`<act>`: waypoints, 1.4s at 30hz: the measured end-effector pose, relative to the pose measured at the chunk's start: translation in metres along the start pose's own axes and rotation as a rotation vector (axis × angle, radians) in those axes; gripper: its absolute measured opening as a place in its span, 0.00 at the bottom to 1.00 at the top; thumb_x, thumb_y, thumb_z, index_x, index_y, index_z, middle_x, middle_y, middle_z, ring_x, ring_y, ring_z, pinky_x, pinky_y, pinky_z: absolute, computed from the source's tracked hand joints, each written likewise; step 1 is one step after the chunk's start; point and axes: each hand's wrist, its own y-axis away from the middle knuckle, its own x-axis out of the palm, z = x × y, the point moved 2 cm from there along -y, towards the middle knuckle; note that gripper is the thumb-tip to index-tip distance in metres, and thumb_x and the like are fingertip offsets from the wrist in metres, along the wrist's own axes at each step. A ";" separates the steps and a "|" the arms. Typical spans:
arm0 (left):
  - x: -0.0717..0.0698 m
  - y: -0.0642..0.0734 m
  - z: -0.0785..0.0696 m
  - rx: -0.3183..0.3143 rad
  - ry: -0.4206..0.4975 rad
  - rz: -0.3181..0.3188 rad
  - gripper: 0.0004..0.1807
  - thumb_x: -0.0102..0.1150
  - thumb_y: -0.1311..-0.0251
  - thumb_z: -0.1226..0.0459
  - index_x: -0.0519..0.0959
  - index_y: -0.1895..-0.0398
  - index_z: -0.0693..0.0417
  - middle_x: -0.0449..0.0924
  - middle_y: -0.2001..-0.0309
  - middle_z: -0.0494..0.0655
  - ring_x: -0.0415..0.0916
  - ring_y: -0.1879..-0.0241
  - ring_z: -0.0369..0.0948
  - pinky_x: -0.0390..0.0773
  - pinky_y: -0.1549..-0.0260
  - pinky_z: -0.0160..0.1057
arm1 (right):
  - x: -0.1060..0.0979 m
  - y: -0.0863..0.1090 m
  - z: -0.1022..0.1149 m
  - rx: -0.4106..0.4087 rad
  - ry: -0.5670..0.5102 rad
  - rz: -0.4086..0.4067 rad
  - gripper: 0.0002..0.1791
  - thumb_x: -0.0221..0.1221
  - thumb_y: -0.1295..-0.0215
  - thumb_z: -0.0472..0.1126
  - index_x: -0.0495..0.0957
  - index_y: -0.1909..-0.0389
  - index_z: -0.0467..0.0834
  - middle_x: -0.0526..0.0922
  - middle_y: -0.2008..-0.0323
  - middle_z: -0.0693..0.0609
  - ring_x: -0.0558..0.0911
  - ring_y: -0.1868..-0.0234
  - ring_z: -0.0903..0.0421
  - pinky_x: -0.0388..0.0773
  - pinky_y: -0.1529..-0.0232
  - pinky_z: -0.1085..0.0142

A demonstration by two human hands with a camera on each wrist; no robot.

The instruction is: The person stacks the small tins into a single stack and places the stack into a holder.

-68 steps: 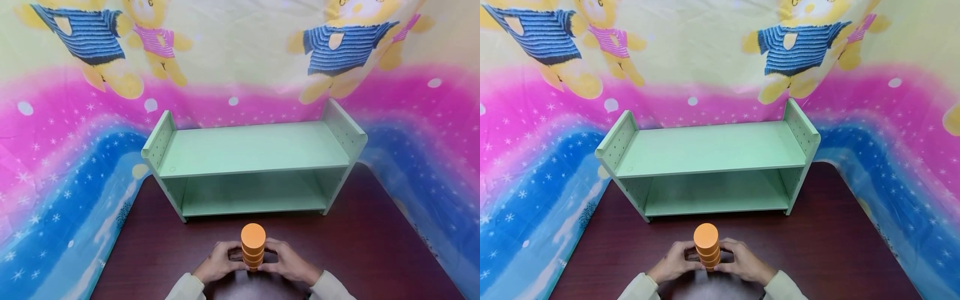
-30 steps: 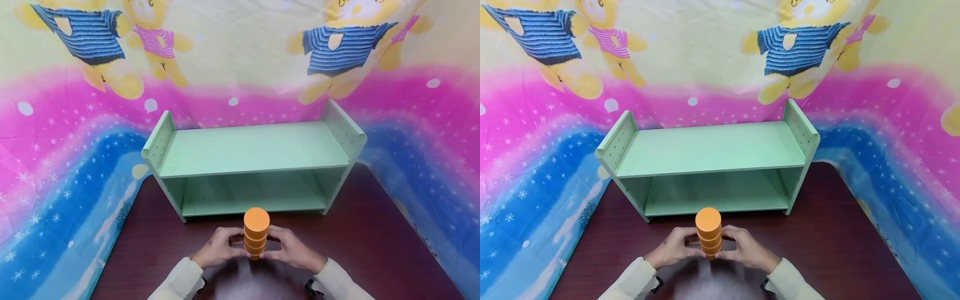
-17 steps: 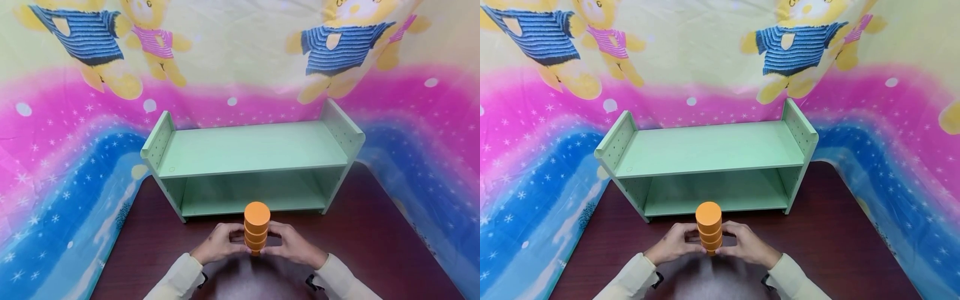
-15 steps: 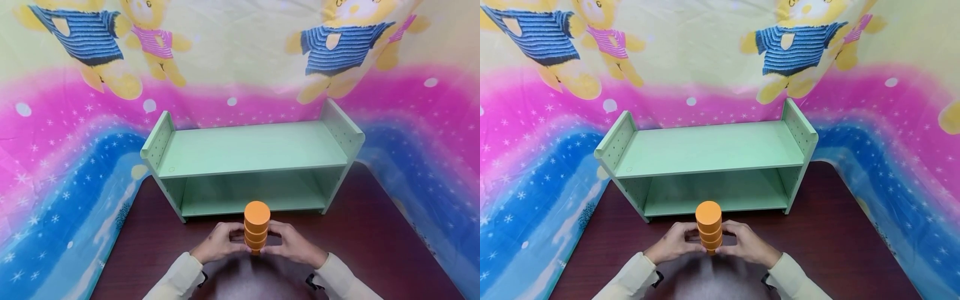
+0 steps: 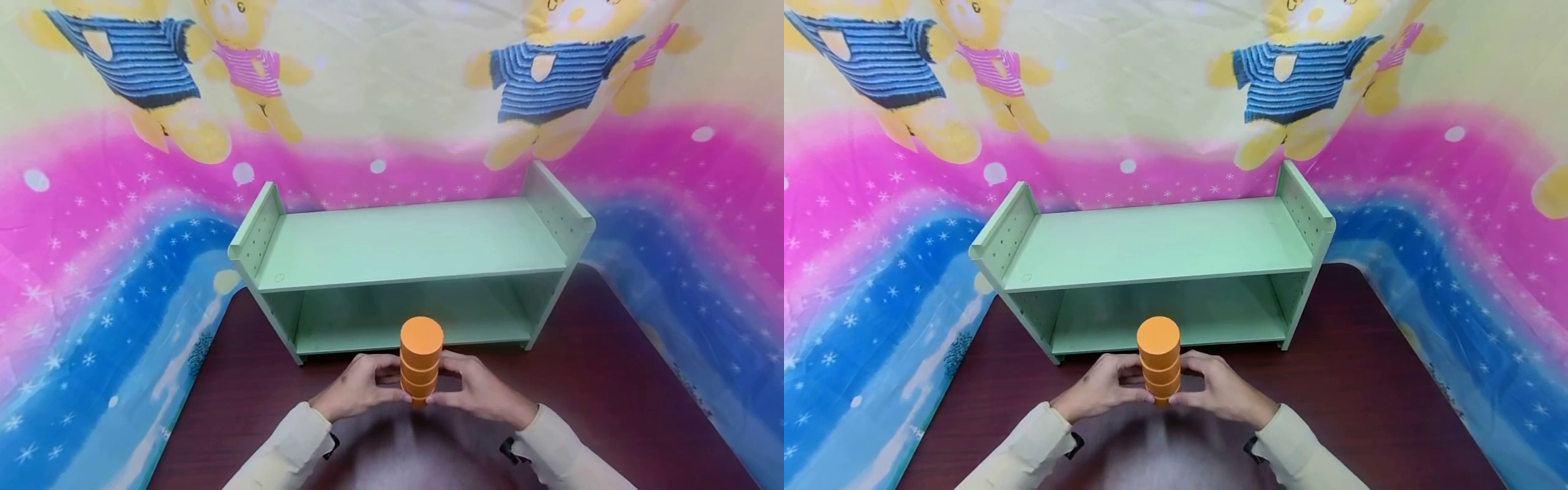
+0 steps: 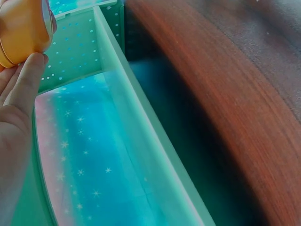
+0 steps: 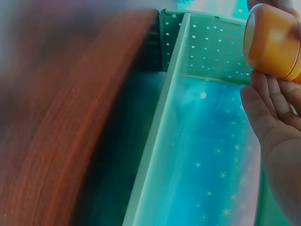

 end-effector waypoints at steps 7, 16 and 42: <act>-0.003 -0.002 -0.005 -0.015 0.023 0.003 0.25 0.75 0.47 0.67 0.80 0.44 0.59 0.84 0.48 0.50 0.83 0.51 0.38 0.83 0.52 0.33 | -0.005 -0.003 0.004 -0.025 0.037 -0.006 0.26 0.71 0.40 0.51 0.79 0.43 0.47 0.82 0.43 0.54 0.79 0.41 0.53 0.77 0.39 0.54; -0.007 -0.004 -0.014 -0.033 0.012 0.021 0.26 0.73 0.44 0.65 0.79 0.41 0.56 0.82 0.45 0.47 0.82 0.49 0.37 0.82 0.50 0.33 | -0.011 -0.006 0.006 -0.007 0.024 0.001 0.25 0.70 0.39 0.51 0.79 0.43 0.48 0.82 0.44 0.55 0.79 0.42 0.55 0.77 0.39 0.55; -0.019 -0.014 -0.033 0.007 0.017 0.018 0.24 0.71 0.43 0.69 0.79 0.42 0.61 0.82 0.46 0.53 0.82 0.49 0.42 0.82 0.50 0.35 | -0.025 -0.015 0.015 0.040 -0.070 -0.048 0.27 0.72 0.40 0.50 0.79 0.42 0.46 0.81 0.45 0.54 0.79 0.44 0.55 0.78 0.41 0.58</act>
